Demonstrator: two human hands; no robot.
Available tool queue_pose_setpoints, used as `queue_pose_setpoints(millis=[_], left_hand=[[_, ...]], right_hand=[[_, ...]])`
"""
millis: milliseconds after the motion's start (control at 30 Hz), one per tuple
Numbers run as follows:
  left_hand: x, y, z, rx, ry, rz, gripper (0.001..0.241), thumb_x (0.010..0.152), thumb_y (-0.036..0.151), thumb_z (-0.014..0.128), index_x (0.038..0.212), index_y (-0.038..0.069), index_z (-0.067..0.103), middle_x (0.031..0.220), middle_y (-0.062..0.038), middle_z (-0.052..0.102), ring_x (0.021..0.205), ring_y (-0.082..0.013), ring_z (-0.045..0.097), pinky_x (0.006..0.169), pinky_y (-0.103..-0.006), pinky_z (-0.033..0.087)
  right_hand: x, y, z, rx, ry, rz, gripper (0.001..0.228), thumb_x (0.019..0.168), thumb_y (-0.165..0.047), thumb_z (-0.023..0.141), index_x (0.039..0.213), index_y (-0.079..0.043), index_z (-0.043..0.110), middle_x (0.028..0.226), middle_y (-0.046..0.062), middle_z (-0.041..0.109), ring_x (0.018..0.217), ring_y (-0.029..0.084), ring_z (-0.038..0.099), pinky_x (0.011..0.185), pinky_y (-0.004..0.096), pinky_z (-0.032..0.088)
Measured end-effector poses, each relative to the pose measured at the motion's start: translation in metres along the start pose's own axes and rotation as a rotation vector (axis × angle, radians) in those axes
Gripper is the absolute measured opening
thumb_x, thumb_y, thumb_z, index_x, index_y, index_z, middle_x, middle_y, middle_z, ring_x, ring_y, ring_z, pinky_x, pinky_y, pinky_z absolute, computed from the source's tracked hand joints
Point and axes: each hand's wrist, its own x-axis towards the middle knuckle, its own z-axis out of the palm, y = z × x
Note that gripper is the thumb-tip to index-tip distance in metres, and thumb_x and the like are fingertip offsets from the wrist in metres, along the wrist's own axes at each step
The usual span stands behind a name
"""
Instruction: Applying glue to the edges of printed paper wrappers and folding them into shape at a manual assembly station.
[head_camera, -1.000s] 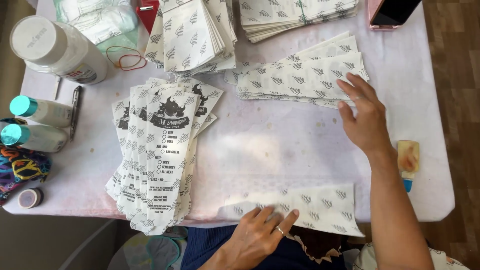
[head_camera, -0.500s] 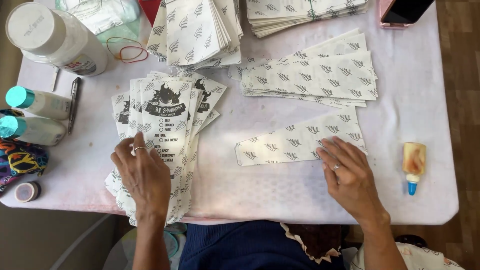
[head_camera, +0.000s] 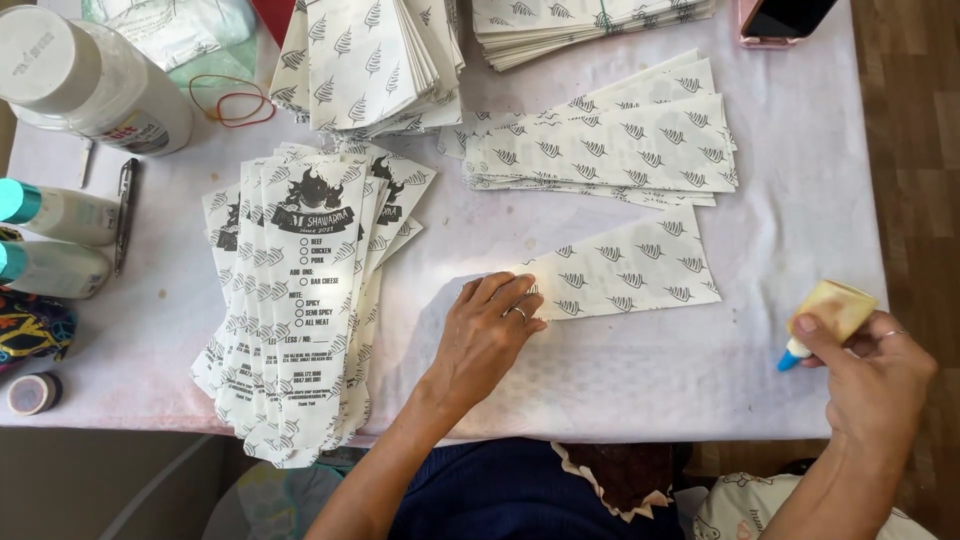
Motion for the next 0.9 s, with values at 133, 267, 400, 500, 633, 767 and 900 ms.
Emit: queue_pose_setpoints(millis=[133,267,400,500,633,767,900], left_hand=[[0.001,-0.012,0.001,-0.068,-0.027,-0.007,0.024,0.085,0.022,0.086,0.100,0.006,0.075,0.120,-0.007,0.069,0.110,-0.0250,0.062,0.087,-0.0406,0.051],[0.008,-0.018,-0.006,-0.125,-0.066,-0.059,0.014,0.088,0.021,0.082,0.097,0.010,0.079,0.116,-0.002,0.074,0.099,-0.0222,0.066,0.079,-0.0371,0.053],[0.005,-0.013,-0.005,-0.067,-0.076,-0.042,0.033,0.077,0.035,0.091,0.099,0.014,0.079,0.117,-0.003,0.072,0.103,-0.0227,0.064,0.076,-0.0374,0.055],[0.003,-0.015,-0.002,-0.059,-0.041,-0.046,0.022,0.080,0.024,0.089,0.097,0.013,0.080,0.116,-0.002,0.072,0.100,-0.0211,0.065,0.078,-0.0357,0.055],[0.003,-0.023,-0.001,-0.140,-0.075,-0.076,0.024,0.084,0.026,0.086,0.103,0.013,0.081,0.118,0.000,0.073,0.098,-0.0204,0.064,0.077,-0.0339,0.055],[0.003,-0.028,0.002,-0.086,-0.133,-0.055,0.033,0.076,0.030,0.090,0.105,0.016,0.081,0.117,0.001,0.073,0.097,-0.0203,0.064,0.073,-0.0336,0.054],[0.005,-0.031,0.000,-0.162,-0.175,-0.104,0.024,0.083,0.027,0.084,0.105,0.016,0.081,0.117,0.002,0.074,0.098,-0.0182,0.065,0.072,-0.0330,0.054]], right_hand=[[-0.038,-0.035,0.019,0.402,-0.221,-0.194,0.026,0.096,-0.002,0.073,0.118,-0.004,0.060,0.122,0.014,0.067,0.111,0.026,0.071,0.096,0.037,0.068],[-0.076,-0.077,0.059,0.466,-0.333,-0.355,0.028,0.095,0.001,0.070,0.119,0.002,0.058,0.108,0.022,0.069,0.097,0.032,0.074,0.089,0.042,0.070],[-0.086,-0.081,0.081,0.448,-0.345,-0.353,0.027,0.094,-0.003,0.071,0.116,0.002,0.057,0.107,0.020,0.068,0.103,0.033,0.073,0.087,0.043,0.070],[-0.095,-0.093,0.086,0.411,-0.375,-0.391,0.024,0.095,-0.004,0.070,0.115,0.001,0.057,0.106,0.020,0.070,0.108,0.032,0.073,0.090,0.043,0.070],[-0.098,-0.095,0.089,0.413,-0.397,-0.453,0.024,0.095,-0.002,0.069,0.115,0.000,0.057,0.107,0.022,0.071,0.108,0.033,0.074,0.092,0.042,0.069],[-0.101,-0.092,0.094,0.390,-0.375,-0.457,0.025,0.093,-0.003,0.072,0.115,0.001,0.059,0.106,0.019,0.072,0.108,0.029,0.073,0.099,0.038,0.066],[-0.099,-0.084,0.098,0.363,-0.362,-0.457,0.026,0.093,-0.004,0.074,0.115,0.001,0.061,0.103,0.016,0.071,0.104,0.026,0.073,0.092,0.035,0.067]])
